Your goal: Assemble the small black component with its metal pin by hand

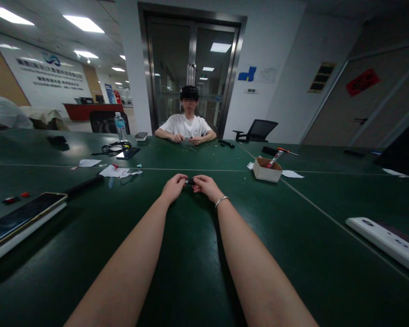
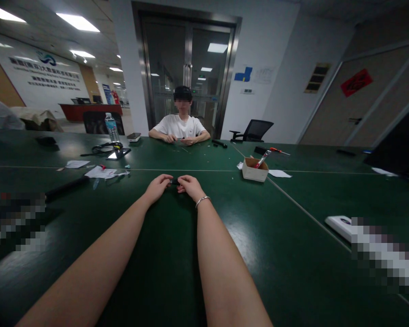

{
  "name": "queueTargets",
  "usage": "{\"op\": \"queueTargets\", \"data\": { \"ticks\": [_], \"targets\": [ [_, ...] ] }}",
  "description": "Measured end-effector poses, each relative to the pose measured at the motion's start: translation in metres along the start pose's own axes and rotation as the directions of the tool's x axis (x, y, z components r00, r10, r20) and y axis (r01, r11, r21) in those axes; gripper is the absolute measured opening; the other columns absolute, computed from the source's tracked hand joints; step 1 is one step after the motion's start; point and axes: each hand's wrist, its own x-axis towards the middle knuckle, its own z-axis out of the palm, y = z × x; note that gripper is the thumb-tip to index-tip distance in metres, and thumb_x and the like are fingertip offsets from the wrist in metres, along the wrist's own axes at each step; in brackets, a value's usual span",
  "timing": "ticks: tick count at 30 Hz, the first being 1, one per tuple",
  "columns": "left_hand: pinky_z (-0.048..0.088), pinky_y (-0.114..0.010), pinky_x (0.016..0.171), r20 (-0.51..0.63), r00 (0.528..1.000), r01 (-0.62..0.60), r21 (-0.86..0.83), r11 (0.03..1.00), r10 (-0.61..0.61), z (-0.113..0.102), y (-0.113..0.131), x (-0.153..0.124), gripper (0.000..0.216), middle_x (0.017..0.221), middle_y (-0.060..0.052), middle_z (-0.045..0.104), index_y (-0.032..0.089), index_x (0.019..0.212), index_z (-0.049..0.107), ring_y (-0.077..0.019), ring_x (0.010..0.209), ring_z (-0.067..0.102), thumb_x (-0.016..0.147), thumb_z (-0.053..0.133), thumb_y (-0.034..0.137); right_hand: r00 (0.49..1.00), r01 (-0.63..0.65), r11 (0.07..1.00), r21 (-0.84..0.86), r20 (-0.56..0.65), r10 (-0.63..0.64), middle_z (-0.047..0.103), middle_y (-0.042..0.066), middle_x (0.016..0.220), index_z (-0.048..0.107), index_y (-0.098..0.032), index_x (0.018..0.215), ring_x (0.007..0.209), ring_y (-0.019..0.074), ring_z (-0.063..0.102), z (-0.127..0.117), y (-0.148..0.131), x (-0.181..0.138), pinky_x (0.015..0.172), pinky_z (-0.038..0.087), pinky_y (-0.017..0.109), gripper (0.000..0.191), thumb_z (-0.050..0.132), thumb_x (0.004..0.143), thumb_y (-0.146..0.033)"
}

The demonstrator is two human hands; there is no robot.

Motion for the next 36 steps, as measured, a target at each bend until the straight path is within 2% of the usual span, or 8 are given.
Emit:
{"op": "queueTargets", "data": {
  "ticks": [6, 13, 20, 23, 26, 28, 36],
  "targets": [
    [0.046, -0.027, 0.069, 0.028, 1.000, 0.000, 0.001, 1.000, 0.000, 0.000, 0.000, 0.000, 0.033, 0.089, -0.004, 0.069, 0.022, 0.105, 0.066, -0.0156, 0.077, 0.061, 0.086, 0.046, 0.040, 1.000, -0.005, 1.000, -0.016, 0.004, 0.005, 0.063, 0.000, 0.056, 0.061, -0.011, 0.090, 0.048, 0.0080, 0.060, 0.000, 0.001, 0.001, 0.050, 0.055, 0.018, 0.004, 0.061, 0.087, -0.014],
    [0.047, -0.030, 0.076, -0.025, 0.999, -0.035, -0.058, 0.998, 0.034, -0.002, 0.002, -0.001, 0.033, 0.085, -0.003, 0.066, 0.021, 0.106, 0.066, -0.0156, 0.077, 0.060, 0.075, 0.061, 0.031, 1.000, 0.010, 1.000, -0.004, 0.016, -0.010, 0.063, 0.001, 0.056, 0.062, -0.011, 0.091, 0.048, 0.0081, 0.060, -0.002, 0.004, 0.004, 0.050, 0.055, 0.018, 0.006, 0.061, 0.087, -0.016],
    [0.048, -0.031, 0.083, -0.023, 0.998, -0.064, -0.175, 0.982, 0.061, -0.006, 0.014, -0.006, 0.037, 0.096, -0.008, 0.067, 0.015, 0.103, 0.066, -0.0166, 0.087, 0.062, 0.066, 0.067, 0.020, 1.000, 0.015, 0.999, 0.031, 0.023, -0.016, 0.063, 0.001, 0.056, 0.061, -0.011, 0.089, 0.048, 0.0089, 0.061, -0.002, 0.005, 0.005, 0.050, 0.056, 0.018, 0.003, 0.061, 0.088, -0.014],
    [0.049, -0.029, 0.077, -0.033, 0.999, -0.011, -0.149, 0.989, 0.006, -0.005, 0.014, -0.006, 0.032, 0.099, -0.008, 0.068, 0.017, 0.102, 0.066, -0.0181, 0.090, 0.062, 0.073, 0.062, 0.031, 1.000, 0.015, 0.999, 0.039, 0.018, -0.016, 0.063, 0.001, 0.055, 0.061, -0.011, 0.090, 0.049, 0.0089, 0.061, -0.002, 0.004, 0.004, 0.050, 0.056, 0.018, 0.003, 0.060, 0.088, -0.013],
    [0.047, -0.028, 0.067, -0.014, 0.999, 0.047, -0.082, 0.996, -0.048, -0.002, 0.010, -0.004, 0.034, 0.087, -0.006, 0.069, 0.018, 0.101, 0.066, -0.0165, 0.077, 0.062, 0.084, 0.049, 0.042, 1.000, 0.018, 0.999, 0.042, 0.009, -0.019, 0.063, 0.001, 0.056, 0.061, -0.011, 0.092, 0.048, 0.0086, 0.061, -0.001, 0.003, 0.003, 0.050, 0.056, 0.018, 0.004, 0.059, 0.088, -0.011],
    [0.047, -0.028, 0.068, 0.006, 1.000, 0.019, -0.062, 0.998, -0.018, -0.001, 0.007, -0.002, 0.034, 0.083, -0.005, 0.068, 0.018, 0.101, 0.066, -0.0148, 0.072, 0.061, 0.085, 0.047, 0.041, 1.000, 0.015, 0.999, 0.039, 0.011, -0.015, 0.064, 0.001, 0.056, 0.061, -0.011, 0.091, 0.049, 0.0087, 0.061, -0.001, 0.002, 0.002, 0.051, 0.056, 0.018, 0.004, 0.059, 0.087, -0.011],
    [0.048, -0.029, 0.074, -0.008, 1.000, -0.026, -0.045, 0.999, 0.025, -0.001, 0.000, 0.001, 0.031, 0.088, -0.004, 0.068, 0.020, 0.105, 0.067, -0.0158, 0.078, 0.061, 0.076, 0.060, 0.029, 1.000, 0.008, 0.999, 0.040, 0.018, -0.008, 0.064, 0.001, 0.055, 0.062, -0.011, 0.089, 0.047, 0.0087, 0.061, -0.002, 0.003, 0.004, 0.050, 0.055, 0.019, 0.003, 0.063, 0.086, -0.011]
  ]
}}
